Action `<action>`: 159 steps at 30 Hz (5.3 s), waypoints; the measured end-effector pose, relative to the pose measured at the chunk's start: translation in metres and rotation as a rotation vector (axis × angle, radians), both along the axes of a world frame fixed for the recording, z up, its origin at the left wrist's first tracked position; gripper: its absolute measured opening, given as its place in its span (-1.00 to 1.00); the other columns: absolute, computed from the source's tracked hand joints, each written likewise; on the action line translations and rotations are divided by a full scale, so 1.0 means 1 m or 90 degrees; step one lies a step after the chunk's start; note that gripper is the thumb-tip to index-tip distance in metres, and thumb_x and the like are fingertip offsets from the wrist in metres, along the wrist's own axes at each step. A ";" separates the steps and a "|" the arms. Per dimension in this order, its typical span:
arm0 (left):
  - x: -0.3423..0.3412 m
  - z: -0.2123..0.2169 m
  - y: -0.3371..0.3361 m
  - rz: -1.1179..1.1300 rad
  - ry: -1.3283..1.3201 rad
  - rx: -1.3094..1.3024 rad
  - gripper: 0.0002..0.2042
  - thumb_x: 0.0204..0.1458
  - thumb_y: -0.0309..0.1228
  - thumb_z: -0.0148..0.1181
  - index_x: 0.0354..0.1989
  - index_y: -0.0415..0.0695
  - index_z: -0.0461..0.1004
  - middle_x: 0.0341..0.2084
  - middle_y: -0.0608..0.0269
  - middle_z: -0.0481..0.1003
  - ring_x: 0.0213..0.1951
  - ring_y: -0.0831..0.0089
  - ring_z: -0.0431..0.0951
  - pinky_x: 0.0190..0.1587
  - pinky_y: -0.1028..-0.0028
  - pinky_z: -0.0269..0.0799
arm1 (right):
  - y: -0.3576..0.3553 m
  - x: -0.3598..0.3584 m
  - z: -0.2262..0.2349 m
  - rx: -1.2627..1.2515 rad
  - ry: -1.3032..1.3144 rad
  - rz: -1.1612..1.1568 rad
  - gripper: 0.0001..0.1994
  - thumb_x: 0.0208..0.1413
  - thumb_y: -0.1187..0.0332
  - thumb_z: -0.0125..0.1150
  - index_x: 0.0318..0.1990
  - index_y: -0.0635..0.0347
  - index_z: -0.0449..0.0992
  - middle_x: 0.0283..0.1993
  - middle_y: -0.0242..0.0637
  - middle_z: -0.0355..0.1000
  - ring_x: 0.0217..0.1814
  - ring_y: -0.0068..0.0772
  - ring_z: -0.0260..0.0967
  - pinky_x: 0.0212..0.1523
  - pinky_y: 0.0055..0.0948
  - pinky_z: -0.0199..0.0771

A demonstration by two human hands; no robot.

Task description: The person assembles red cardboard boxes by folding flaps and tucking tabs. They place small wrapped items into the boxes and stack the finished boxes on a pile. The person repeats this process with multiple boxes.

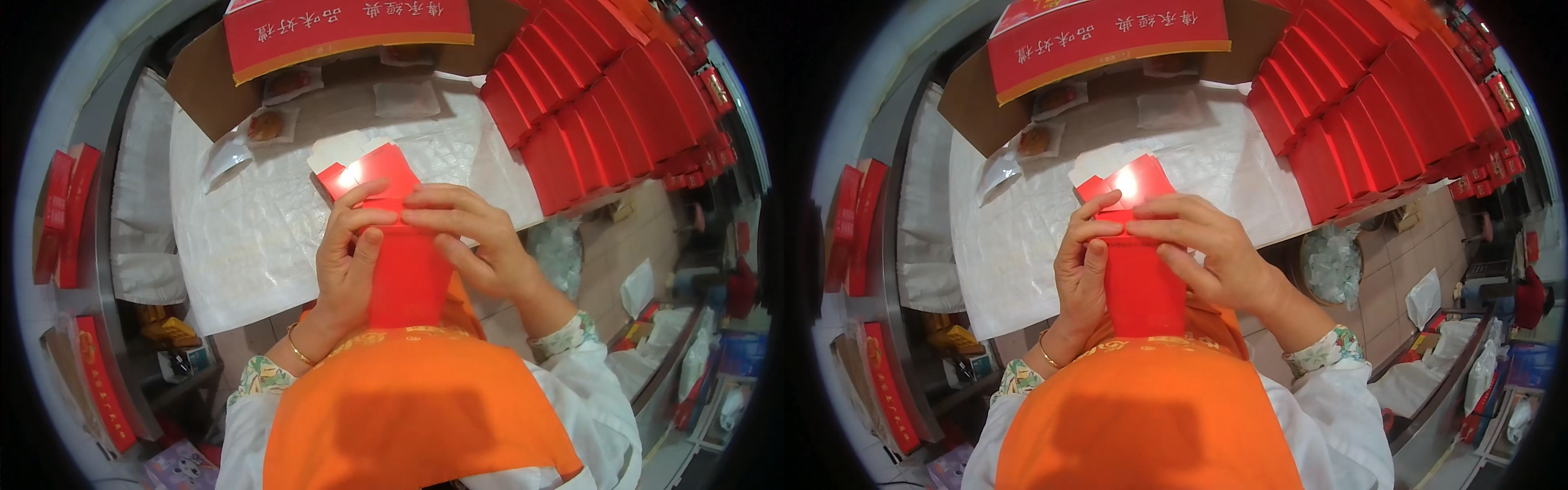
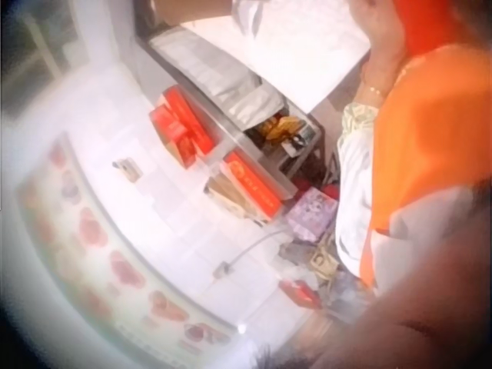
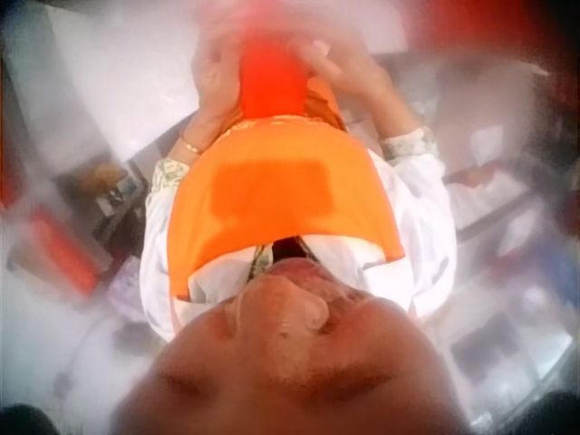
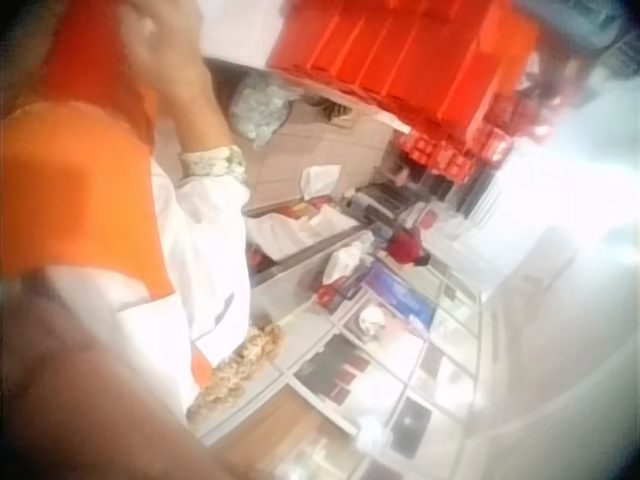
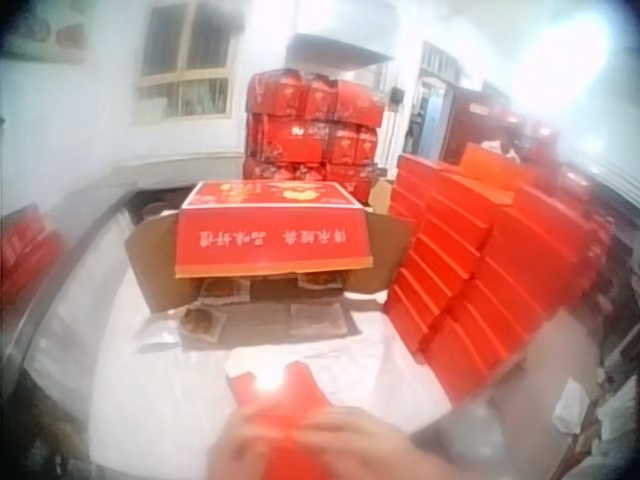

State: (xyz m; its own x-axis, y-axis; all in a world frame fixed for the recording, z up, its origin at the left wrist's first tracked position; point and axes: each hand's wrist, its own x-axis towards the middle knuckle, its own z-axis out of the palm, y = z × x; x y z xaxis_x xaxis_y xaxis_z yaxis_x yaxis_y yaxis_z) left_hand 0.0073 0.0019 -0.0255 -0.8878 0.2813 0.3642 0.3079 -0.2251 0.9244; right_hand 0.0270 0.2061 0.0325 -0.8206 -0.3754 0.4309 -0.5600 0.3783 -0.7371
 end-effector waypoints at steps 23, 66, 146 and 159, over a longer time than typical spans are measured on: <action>-0.029 -0.030 -0.035 0.035 -0.114 -0.034 -0.62 0.00 -0.36 0.41 -0.05 -0.23 0.45 -0.24 0.28 0.56 -0.23 0.53 0.56 -0.20 0.48 0.54 | -0.017 -0.058 -0.084 -0.133 -0.593 -0.043 -0.41 0.36 -0.08 -0.21 0.20 0.28 0.39 0.11 -0.21 0.43 0.17 -0.34 0.34 0.12 -0.29 0.37; 0.004 -0.051 -0.052 0.247 -0.239 0.109 -0.61 0.11 -0.38 0.31 0.04 -0.33 0.40 -0.11 0.19 0.53 -0.11 0.49 0.49 -0.01 0.42 0.43 | -0.068 -0.116 -0.088 -0.219 -0.264 -0.112 -0.64 0.29 0.38 0.02 0.20 0.28 0.36 0.04 -0.10 0.48 0.09 -0.28 0.45 0.09 -0.34 0.42; 0.003 -0.021 -0.033 0.223 -0.123 0.107 -0.34 0.01 -0.52 0.34 0.24 -0.21 0.06 0.10 0.11 0.32 0.12 0.42 0.38 0.14 0.38 0.38 | -0.067 -0.052 -0.058 -0.250 0.020 -0.069 -0.47 0.23 0.32 0.11 0.32 0.20 0.12 0.29 -0.14 0.16 0.20 -0.33 0.22 0.14 -0.35 0.32; -0.097 -0.072 0.025 0.206 0.239 -0.092 -0.12 0.05 -0.28 0.27 0.47 -0.12 -0.18 0.30 -0.11 0.11 0.29 -0.03 0.16 0.29 0.11 0.14 | -0.035 -0.106 -0.094 -0.362 0.073 -0.155 -0.43 0.33 0.06 0.04 0.33 0.22 0.17 0.32 -0.20 0.18 0.35 -0.31 0.15 0.34 -0.35 0.12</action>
State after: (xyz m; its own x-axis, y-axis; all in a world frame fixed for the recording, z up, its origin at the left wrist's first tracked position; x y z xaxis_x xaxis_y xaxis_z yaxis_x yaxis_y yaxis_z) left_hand -0.0895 0.0272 -0.0973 -0.7531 0.0840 0.6525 0.6574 0.0585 0.7513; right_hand -0.0785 0.1715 -0.0612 -0.7908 0.1297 0.5981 -0.5942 0.0712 -0.8011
